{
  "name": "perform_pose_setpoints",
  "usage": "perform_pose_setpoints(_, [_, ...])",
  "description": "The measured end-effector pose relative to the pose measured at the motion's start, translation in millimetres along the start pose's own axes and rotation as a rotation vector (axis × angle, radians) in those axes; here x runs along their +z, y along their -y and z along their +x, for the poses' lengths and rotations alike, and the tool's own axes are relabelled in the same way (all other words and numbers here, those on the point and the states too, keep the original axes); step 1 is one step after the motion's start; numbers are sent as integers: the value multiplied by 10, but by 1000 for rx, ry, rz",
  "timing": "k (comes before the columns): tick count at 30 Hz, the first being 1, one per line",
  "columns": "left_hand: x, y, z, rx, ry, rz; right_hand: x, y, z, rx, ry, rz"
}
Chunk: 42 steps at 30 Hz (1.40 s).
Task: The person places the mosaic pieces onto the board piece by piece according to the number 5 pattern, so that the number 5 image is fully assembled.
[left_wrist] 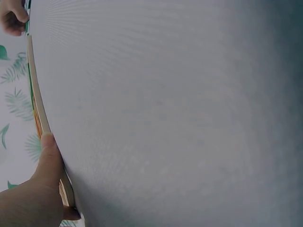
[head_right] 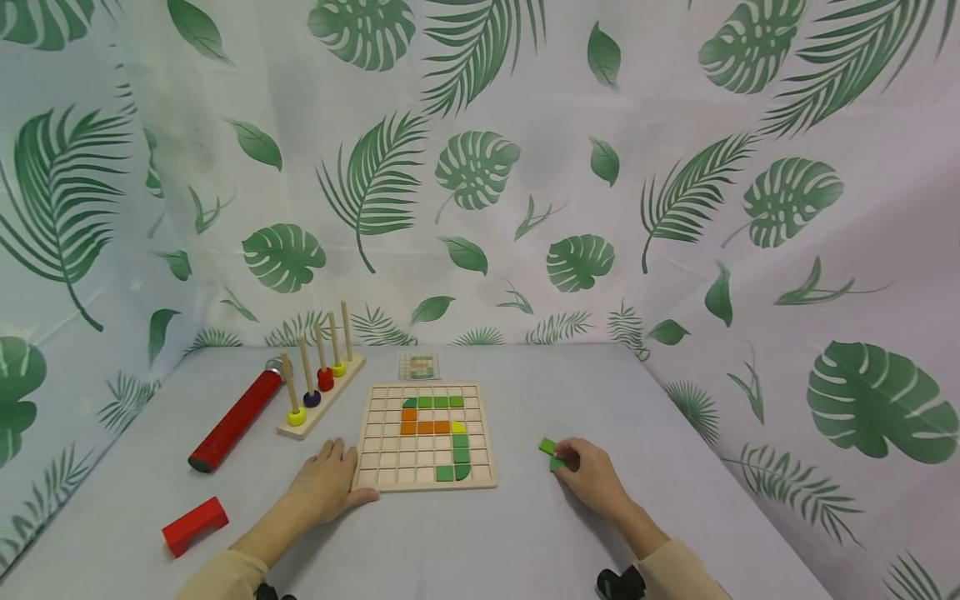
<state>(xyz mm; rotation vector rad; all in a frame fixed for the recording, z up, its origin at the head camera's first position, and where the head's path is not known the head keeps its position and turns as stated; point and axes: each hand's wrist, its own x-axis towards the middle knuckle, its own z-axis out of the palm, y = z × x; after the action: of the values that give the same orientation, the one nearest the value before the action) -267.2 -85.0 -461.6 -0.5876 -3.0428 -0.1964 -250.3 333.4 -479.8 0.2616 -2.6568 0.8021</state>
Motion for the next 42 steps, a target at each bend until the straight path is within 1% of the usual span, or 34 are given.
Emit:
perform_pose_setpoints(4, [-1,-10,0,2,-7,8,12,43,27,-10,-11,41])
perform_pose_setpoints(8, [-1,-8,-3,8,-16,18,55,107,94,-41,-32,70])
perform_pose_setpoints(14, [-21,-14,-7,0,-8,13,165,311,194,-38,-28,86])
perform_pose_setpoints(19, [-29,-25,-10,-11,11,7,312,500,254,-24,6,109])
perform_pose_setpoints(23, [-28,-20,-5,-13,11,11,435,639,316,-29,21,118])
perform_pose_setpoints(28, [-27,-21,3,-7,7,26,551,802,404,-75,36,137])
perform_pose_setpoints(36, [-3,-6,8,-2,-3,24,698,1048,480,-153,96,174])
perform_pose_setpoints(42, [-8,-14,26,-17,3,25,796,1184,516,-182,144,177])
